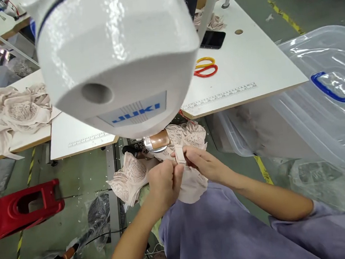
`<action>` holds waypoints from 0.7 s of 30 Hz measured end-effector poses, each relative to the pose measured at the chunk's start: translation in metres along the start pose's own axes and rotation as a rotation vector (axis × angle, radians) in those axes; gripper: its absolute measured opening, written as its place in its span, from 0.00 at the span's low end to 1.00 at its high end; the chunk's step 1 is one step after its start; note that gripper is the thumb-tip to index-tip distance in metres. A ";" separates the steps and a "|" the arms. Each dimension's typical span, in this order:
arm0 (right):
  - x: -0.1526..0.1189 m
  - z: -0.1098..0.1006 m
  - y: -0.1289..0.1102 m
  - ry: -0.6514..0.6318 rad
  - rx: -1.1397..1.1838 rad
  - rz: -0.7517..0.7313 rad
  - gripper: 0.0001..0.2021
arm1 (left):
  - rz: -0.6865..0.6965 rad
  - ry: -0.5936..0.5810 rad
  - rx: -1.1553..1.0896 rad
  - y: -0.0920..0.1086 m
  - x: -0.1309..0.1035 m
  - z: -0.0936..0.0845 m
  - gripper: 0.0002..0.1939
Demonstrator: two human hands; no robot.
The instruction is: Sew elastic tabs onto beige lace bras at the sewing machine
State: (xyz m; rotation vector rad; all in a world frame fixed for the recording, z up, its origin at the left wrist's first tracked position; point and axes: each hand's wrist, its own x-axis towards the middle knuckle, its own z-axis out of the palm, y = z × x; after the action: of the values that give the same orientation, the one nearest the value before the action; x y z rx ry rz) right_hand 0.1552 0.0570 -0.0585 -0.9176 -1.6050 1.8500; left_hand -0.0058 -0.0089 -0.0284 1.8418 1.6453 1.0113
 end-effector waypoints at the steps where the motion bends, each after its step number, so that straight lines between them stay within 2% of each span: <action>1: 0.004 0.000 -0.008 0.074 -0.004 0.005 0.23 | -0.114 -0.008 -0.109 0.006 0.004 0.001 0.19; 3: 0.016 0.000 -0.022 0.180 -0.028 -0.033 0.16 | -0.303 0.019 -0.288 0.015 0.011 -0.001 0.21; 5: 0.030 -0.001 -0.035 0.232 -0.062 -0.093 0.10 | -0.365 0.104 -0.316 0.017 0.016 -0.005 0.23; 8: 0.054 -0.008 -0.045 0.293 -0.178 -0.147 0.09 | -0.296 0.217 -0.083 0.006 0.017 -0.011 0.17; 10: 0.069 -0.015 -0.049 0.289 -0.261 -0.155 0.08 | -0.176 0.227 0.138 -0.004 0.016 -0.015 0.12; 12: 0.083 -0.020 -0.052 0.256 -0.328 -0.176 0.06 | -0.025 0.235 0.346 -0.014 0.016 -0.017 0.13; 14: 0.094 -0.023 -0.054 0.231 -0.379 -0.214 0.04 | 0.057 0.227 0.487 -0.019 0.019 -0.019 0.14; 21: 0.113 -0.025 -0.063 0.174 -0.493 -0.219 0.05 | -0.051 0.171 0.553 -0.019 0.029 -0.029 0.17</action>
State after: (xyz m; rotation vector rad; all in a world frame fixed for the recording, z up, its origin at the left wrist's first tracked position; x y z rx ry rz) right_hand 0.0995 0.1682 -0.0154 -1.0201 -1.9970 1.2116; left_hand -0.0400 0.0194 -0.0187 2.0750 2.2342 0.7550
